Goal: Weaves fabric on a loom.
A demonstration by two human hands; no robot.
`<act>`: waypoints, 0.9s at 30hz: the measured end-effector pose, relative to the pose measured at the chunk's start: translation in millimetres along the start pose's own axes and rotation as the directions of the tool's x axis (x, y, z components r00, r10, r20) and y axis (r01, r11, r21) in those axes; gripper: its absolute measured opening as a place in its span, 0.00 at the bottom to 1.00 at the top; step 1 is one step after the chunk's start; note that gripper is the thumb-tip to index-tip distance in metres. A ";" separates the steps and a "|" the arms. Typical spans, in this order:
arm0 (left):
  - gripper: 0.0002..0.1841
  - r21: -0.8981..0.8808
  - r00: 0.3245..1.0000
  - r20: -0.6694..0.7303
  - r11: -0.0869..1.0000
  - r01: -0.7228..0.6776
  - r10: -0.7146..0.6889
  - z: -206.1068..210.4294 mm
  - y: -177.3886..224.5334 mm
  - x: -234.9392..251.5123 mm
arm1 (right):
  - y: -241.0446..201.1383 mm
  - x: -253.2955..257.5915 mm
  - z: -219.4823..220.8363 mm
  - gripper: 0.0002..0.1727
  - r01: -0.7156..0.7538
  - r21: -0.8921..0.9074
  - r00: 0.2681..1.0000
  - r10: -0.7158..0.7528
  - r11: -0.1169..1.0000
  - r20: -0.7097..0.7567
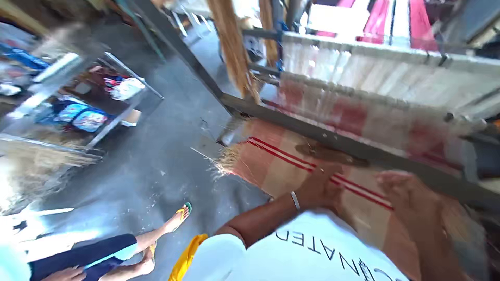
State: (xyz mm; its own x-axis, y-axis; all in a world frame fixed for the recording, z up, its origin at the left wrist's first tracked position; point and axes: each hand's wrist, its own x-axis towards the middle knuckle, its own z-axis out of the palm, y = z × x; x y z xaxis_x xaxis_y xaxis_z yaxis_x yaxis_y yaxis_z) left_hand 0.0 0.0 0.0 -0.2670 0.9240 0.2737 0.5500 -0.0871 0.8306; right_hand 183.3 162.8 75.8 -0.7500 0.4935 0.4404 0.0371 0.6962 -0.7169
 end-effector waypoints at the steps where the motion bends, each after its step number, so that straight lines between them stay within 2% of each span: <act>1: 0.26 -0.150 0.998 -0.059 0.989 -0.011 0.002 -6.3 13.9 3.7 | 0.6 6.2 27.4 0.13 0.053 0.045 0.999 -0.053 0.998 0.002; 3: 0.21 -0.487 0.986 -0.155 0.873 -0.025 -0.058 -7.6 25.3 8.5 | -0.4 16.6 70.6 0.12 0.109 0.139 0.993 -0.102 0.984 -0.054; 5: 0.18 -0.669 0.962 -0.151 0.740 0.071 -0.229 -11.5 27.1 6.6 | -2.8 24.1 94.4 0.12 0.084 0.224 0.994 -0.065 0.971 -0.093; 6: 0.18 -0.700 0.941 -0.137 0.703 0.129 -0.309 -14.5 25.9 4.2 | -4.2 26.6 100.6 0.13 0.059 0.258 0.995 -0.035 0.964 -0.097; 8: 0.15 -0.670 0.909 -0.157 0.718 0.190 -0.387 -18.3 17.4 -1.8 | -8.1 28.1 107.3 0.13 0.009 0.320 0.996 0.019 0.947 -0.084; 14: 0.10 -0.599 0.897 -0.204 0.775 0.203 -0.392 -23.1 -7.7 -15.7 | -5.2 19.2 116.9 0.16 -0.124 0.379 0.992 0.125 0.917 0.023; 16: 0.10 -0.559 0.883 -0.231 0.799 0.223 -0.409 -29.9 -7.8 -18.2 | 14.0 20.5 116.1 0.21 -0.109 0.235 0.993 0.093 0.966 0.076; 18: 0.10 -0.523 0.862 -0.284 0.822 0.228 -0.420 -39.3 -9.6 -21.2 | 48.0 21.8 118.2 0.23 0.033 -0.079 0.992 -0.023 0.996 0.122; 19: 0.10 -0.502 0.854 -0.307 0.834 0.230 -0.420 -45.4 -11.1 -22.4 | 64.8 20.9 120.0 0.23 0.093 -0.230 0.986 -0.057 0.969 0.159; 21: 0.10 -0.453 0.841 -0.325 0.852 0.263 -0.432 -57.3 -15.4 -23.8 | 81.1 15.2 119.7 0.28 0.072 -0.402 0.970 0.030 0.913 0.241; 23: 0.12 -0.393 0.824 -0.294 0.847 0.357 -0.484 -69.2 -17.1 -25.4 | 81.9 9.9 120.6 0.34 0.024 -0.471 0.964 0.104 0.882 0.244; 25: 0.13 -0.318 0.809 -0.260 0.838 0.443 -0.527 -77.3 -22.1 -27.6 | 72.4 11.4 118.6 0.33 -0.034 -0.484 0.962 0.161 0.874 0.223; 27: 0.12 -0.245 0.817 -0.246 0.849 0.468 -0.522 -77.9 -29.9 -29.1 | 69.4 12.3 115.7 0.31 -0.081 -0.484 0.959 0.201 0.872 0.201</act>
State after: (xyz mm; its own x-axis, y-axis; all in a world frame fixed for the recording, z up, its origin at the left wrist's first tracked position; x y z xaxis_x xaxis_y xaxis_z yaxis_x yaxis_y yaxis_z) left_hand -70.3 -53.3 4.9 -0.6998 0.7086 -0.0903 0.1478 0.2673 0.9522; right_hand 100.3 156.9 -31.0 -0.8444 0.5081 0.1698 0.4124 0.8188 -0.3992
